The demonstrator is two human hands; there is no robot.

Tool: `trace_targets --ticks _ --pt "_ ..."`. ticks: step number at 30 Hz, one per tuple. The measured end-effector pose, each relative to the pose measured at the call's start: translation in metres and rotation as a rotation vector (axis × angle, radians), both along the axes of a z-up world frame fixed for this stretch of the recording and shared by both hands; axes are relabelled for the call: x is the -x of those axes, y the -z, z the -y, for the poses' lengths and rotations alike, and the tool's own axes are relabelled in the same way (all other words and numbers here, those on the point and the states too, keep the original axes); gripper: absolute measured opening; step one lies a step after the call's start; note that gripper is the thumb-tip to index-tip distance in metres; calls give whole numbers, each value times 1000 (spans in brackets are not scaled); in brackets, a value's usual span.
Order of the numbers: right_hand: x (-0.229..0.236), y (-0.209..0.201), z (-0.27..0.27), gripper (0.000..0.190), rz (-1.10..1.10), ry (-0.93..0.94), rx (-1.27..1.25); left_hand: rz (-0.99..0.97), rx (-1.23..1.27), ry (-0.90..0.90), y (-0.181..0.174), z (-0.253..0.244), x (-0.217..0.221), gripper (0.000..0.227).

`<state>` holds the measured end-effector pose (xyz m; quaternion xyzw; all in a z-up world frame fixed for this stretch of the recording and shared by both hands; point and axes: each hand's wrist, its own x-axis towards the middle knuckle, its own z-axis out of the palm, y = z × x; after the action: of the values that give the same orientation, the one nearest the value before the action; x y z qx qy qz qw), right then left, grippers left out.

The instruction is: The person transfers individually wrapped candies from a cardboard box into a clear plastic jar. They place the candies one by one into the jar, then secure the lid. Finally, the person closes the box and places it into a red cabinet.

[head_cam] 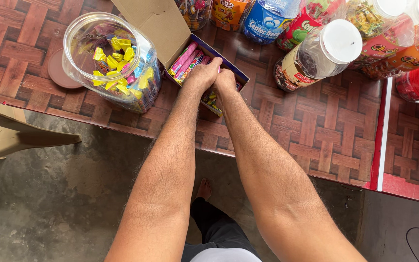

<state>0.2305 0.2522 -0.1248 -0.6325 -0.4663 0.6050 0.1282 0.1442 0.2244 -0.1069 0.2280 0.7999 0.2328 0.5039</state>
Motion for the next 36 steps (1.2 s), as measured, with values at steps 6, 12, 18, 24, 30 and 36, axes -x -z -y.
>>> trace_targets --ticks 6,12,18,24,30,36 --pt "-10 5 1 36 301 -126 -255 -567 -225 165 44 -3 -8 57" --pt "-5 -9 13 40 443 -263 -407 -766 -248 158 4 28 -7 70" --pt "6 -5 16 43 280 -176 -278 -771 -180 84 -3 19 7 79" --pt "13 -7 6 49 206 -196 -222 -768 -81 131 -3 18 11 62" --pt "17 0 -5 32 -126 -128 -79 -749 -162 160 12 20 17 44" --pt "40 -31 -3 23 -347 64 -105 -368 -555 -174 12 13 26 34"
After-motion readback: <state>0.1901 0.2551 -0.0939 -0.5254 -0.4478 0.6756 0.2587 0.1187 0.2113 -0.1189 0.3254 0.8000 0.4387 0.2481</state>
